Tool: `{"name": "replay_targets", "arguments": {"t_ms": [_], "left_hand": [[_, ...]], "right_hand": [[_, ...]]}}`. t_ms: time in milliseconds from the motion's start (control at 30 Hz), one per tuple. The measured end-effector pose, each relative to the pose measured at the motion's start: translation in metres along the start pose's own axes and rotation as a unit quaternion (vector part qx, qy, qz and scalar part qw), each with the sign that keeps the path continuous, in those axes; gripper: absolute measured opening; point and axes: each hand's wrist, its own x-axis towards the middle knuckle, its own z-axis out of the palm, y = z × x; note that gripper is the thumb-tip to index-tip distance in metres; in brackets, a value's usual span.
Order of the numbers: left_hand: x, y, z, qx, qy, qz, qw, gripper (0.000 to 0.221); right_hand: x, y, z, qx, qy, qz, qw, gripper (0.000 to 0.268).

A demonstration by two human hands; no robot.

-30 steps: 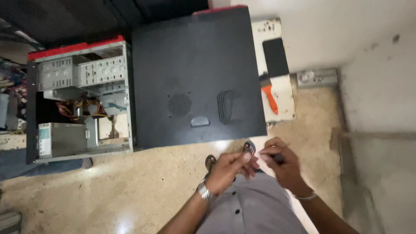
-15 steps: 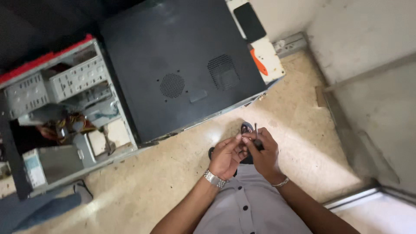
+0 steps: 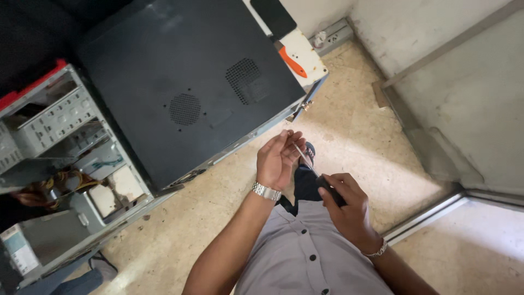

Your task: The person places a side panel onto a computer case, secures it by tightening a screw with a screwdriver, and cleans the exterior with a brush.

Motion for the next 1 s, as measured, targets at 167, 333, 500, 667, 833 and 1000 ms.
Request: {"name": "replay_targets", "arguments": {"t_ms": [167, 333, 500, 667, 833, 1000], "left_hand": [[0.000, -0.007, 0.016, 0.024, -0.033, -0.024, 0.999, 0.021], [-0.002, -0.008, 0.027, 0.059, -0.034, -0.034, 0.997, 0.022], [0.004, -0.013, 0.027, 0.081, -0.019, -0.010, 0.996, 0.025], [0.012, -0.009, 0.021, 0.104, -0.015, 0.006, 0.994, 0.027], [0.017, -0.004, 0.023, 0.139, -0.017, 0.011, 0.990, 0.030], [0.037, -0.026, 0.019, 0.014, 0.016, 0.070, 0.997, 0.024]], "right_hand": [[0.006, 0.000, -0.011, -0.015, 0.032, 0.012, 0.999, 0.031], [0.013, 0.010, -0.018, -0.053, 0.048, -0.020, 0.997, 0.031], [0.026, 0.012, -0.025, -0.049, 0.029, -0.041, 0.998, 0.032], [0.036, 0.014, -0.023, 0.115, -0.015, 0.082, 0.990, 0.026], [0.042, 0.044, -0.017, 0.265, -0.059, 0.169, 0.947, 0.025], [0.078, 0.022, -0.010, 0.308, -0.038, 0.133, 0.941, 0.028]]}}
